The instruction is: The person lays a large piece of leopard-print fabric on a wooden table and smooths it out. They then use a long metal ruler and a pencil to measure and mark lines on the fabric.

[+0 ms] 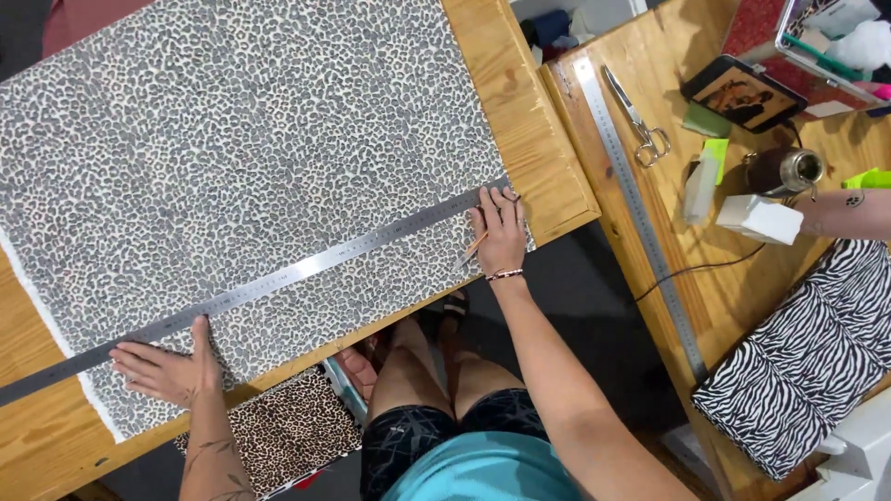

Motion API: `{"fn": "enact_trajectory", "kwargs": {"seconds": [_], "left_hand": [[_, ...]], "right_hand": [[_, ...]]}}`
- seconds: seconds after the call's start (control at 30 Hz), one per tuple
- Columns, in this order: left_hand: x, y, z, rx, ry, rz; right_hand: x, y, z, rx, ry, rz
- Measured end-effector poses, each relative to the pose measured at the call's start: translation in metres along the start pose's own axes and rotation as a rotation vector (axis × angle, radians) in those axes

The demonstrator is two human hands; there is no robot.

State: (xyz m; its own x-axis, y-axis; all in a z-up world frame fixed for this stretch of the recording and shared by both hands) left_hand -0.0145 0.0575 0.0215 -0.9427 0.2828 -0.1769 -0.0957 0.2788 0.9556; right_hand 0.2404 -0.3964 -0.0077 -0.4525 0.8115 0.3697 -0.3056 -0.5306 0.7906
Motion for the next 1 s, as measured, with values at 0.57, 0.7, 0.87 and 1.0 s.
{"fn": "enact_trajectory", "kwargs": {"seconds": [0.57,0.7,0.87,1.0], "left_hand": [[-0.011,0.008,-0.011,-0.105,-0.054,-0.094],[-0.016,0.011,-0.013,-0.105,-0.028,-0.116],[-0.017,0.011,-0.014,-0.091,-0.012,-0.101],[-0.011,0.006,-0.011,-0.075,0.001,-0.093]], "right_hand": [[0.002,0.005,0.003,-0.029,-0.047,0.023],[0.002,0.005,0.005,-0.025,-0.044,0.015],[0.001,0.004,0.005,-0.015,-0.050,0.011],[0.002,0.005,0.006,-0.016,-0.055,0.008]]}}
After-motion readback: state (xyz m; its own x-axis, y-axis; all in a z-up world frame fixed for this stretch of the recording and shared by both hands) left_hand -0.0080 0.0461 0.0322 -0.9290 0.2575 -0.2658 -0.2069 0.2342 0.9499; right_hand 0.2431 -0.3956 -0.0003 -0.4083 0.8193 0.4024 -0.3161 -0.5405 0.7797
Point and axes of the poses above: each hand's wrist, its own z-axis towards the middle knuckle, its own y-axis out of the back of the hand, x = y × z, the point moved 4 cm from there along z, towards the middle knuckle, and after that the axes turned 2 degrees about x, right-handed, at the moved point
